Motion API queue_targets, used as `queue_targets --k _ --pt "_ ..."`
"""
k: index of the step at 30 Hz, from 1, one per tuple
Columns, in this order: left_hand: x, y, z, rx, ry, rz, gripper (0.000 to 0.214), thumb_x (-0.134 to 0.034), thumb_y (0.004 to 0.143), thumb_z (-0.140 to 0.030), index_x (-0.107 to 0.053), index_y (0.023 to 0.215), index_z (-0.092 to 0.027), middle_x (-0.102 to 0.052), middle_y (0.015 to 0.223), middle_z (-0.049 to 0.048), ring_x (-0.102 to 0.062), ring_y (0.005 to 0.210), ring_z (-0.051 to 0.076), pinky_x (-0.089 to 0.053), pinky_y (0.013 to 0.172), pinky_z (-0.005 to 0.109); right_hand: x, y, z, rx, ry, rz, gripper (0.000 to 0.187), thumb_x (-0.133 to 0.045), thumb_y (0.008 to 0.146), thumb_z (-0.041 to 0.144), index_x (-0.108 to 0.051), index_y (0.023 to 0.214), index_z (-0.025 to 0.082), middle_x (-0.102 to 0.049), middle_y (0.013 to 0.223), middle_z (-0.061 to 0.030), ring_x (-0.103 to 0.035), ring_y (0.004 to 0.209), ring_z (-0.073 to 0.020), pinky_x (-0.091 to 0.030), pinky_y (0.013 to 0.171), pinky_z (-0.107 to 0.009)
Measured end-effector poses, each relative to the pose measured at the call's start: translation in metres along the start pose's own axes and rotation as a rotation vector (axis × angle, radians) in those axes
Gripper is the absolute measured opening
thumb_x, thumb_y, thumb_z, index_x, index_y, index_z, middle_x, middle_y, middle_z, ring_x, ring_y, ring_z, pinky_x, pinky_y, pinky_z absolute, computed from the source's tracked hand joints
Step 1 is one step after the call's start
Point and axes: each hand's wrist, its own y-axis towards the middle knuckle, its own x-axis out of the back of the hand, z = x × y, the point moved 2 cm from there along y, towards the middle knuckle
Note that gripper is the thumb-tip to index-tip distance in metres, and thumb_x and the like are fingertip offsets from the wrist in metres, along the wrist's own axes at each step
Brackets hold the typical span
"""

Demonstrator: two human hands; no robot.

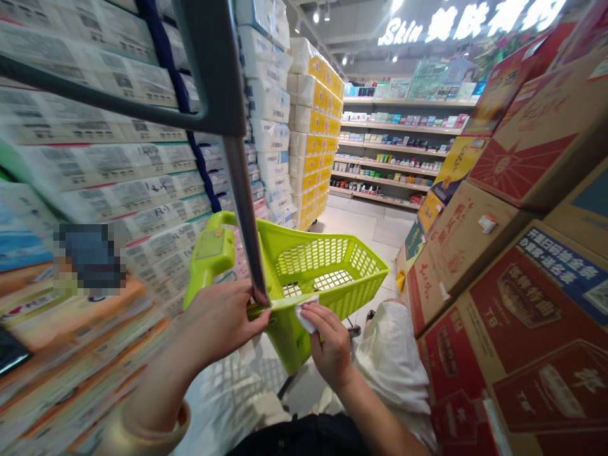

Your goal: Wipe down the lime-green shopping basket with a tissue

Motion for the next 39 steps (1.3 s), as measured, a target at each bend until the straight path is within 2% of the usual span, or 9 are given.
queue_targets --k 12,14,17,20,21,25,27,34,39 --pt "0.005 0.000 0.008 -0.029 -0.110 -0.026 0.027 -0.056 0.076 -0.049 -0.069 0.080 -0.025 -0.072 0.078 0.0020 -0.067 0.074 0.022 -0.049 0.068 0.032 0.018 -0.004 -0.022 -0.098 -0.064 0.000 0.042 -0.043 0.087 0.003 -0.068 0.115 0.023 -0.074 0.106 -0.0084 -0.069 0.102 -0.0196 -0.059 0.091 -0.037" --pt "0.007 -0.005 0.011 -0.014 -0.250 -0.223 0.029 -0.056 0.077 -0.049 -0.066 0.088 -0.024 -0.072 0.088 0.0025 -0.066 0.083 0.022 -0.052 0.078 0.035 0.026 0.000 -0.021 -0.118 -0.059 -0.065 0.040 -0.044 0.089 0.005 -0.068 0.116 0.024 -0.073 0.108 -0.0086 -0.069 0.103 -0.0207 -0.059 0.091 -0.038" --pt "0.010 -0.024 0.009 0.089 -0.434 -0.771 0.044 -0.056 0.081 -0.043 -0.051 0.121 -0.024 -0.064 0.114 0.0058 -0.063 0.100 0.023 -0.052 0.093 0.043 0.031 0.012 -0.015 -0.110 -0.051 -0.135 0.039 -0.046 0.090 0.008 -0.068 0.116 0.024 -0.072 0.113 -0.0089 -0.068 0.109 -0.0224 -0.057 0.095 -0.041" --pt "0.005 -0.043 -0.010 0.073 -0.324 -1.132 0.048 -0.053 0.083 -0.036 -0.041 0.129 -0.030 -0.059 0.117 0.0064 -0.058 0.110 0.027 -0.052 0.093 0.048 0.022 0.024 -0.011 -0.089 -0.053 -0.100 0.041 -0.045 0.089 0.007 -0.068 0.116 0.025 -0.071 0.115 -0.0078 -0.066 0.112 -0.0215 -0.055 0.098 -0.041" --pt "0.001 -0.044 -0.019 -0.007 -0.272 -1.122 0.046 -0.052 0.083 -0.035 -0.041 0.127 -0.032 -0.060 0.111 0.0054 -0.059 0.107 0.026 -0.054 0.091 0.048 0.017 0.026 -0.011 -0.081 -0.053 -0.068 0.042 -0.044 0.089 0.006 -0.068 0.117 0.025 -0.072 0.115 -0.0073 -0.066 0.113 -0.0210 -0.054 0.099 -0.041" --pt "-0.024 -0.025 -0.055 -0.271 -0.241 -0.546 0.044 -0.044 0.087 -0.026 -0.047 0.131 -0.023 -0.058 0.124 0.0121 -0.057 0.116 0.025 -0.052 0.098 0.041 -0.001 0.024 -0.018 -0.064 -0.036 0.081 0.042 -0.044 0.088 0.007 -0.066 0.120 0.026 -0.071 0.116 -0.0061 -0.064 0.115 -0.0203 -0.053 0.101 -0.041" --pt "-0.037 -0.011 -0.065 -0.284 -0.189 -0.374 0.051 -0.043 0.087 -0.024 -0.044 0.137 -0.016 -0.052 0.135 0.0158 -0.052 0.125 0.027 -0.050 0.101 0.041 -0.002 0.020 -0.026 -0.084 -0.038 0.090 0.042 -0.044 0.088 0.007 -0.066 0.118 0.024 -0.071 0.115 -0.0069 -0.064 0.115 -0.0203 -0.053 0.100 -0.040" --pt "-0.057 0.011 -0.073 -0.085 0.123 -0.056 0.044 -0.050 0.081 -0.020 -0.058 0.121 -0.003 -0.064 0.114 0.0226 -0.060 0.108 0.034 -0.047 0.094 0.048 0.001 0.013 -0.035 -0.143 -0.086 0.054 0.043 -0.044 0.086 0.005 -0.069 0.114 0.024 -0.072 0.113 -0.0078 -0.065 0.114 -0.0210 -0.053 0.101 -0.041" --pt "-0.056 0.007 -0.073 -0.082 0.173 -0.080 0.035 -0.050 0.083 -0.022 -0.062 0.113 -0.008 -0.066 0.099 0.0170 -0.061 0.095 0.031 -0.045 0.086 0.043 0.002 0.011 -0.042 -0.152 -0.128 0.053 0.042 -0.043 0.087 0.005 -0.070 0.114 0.023 -0.073 0.114 -0.0082 -0.065 0.114 -0.0210 -0.053 0.100 -0.041"
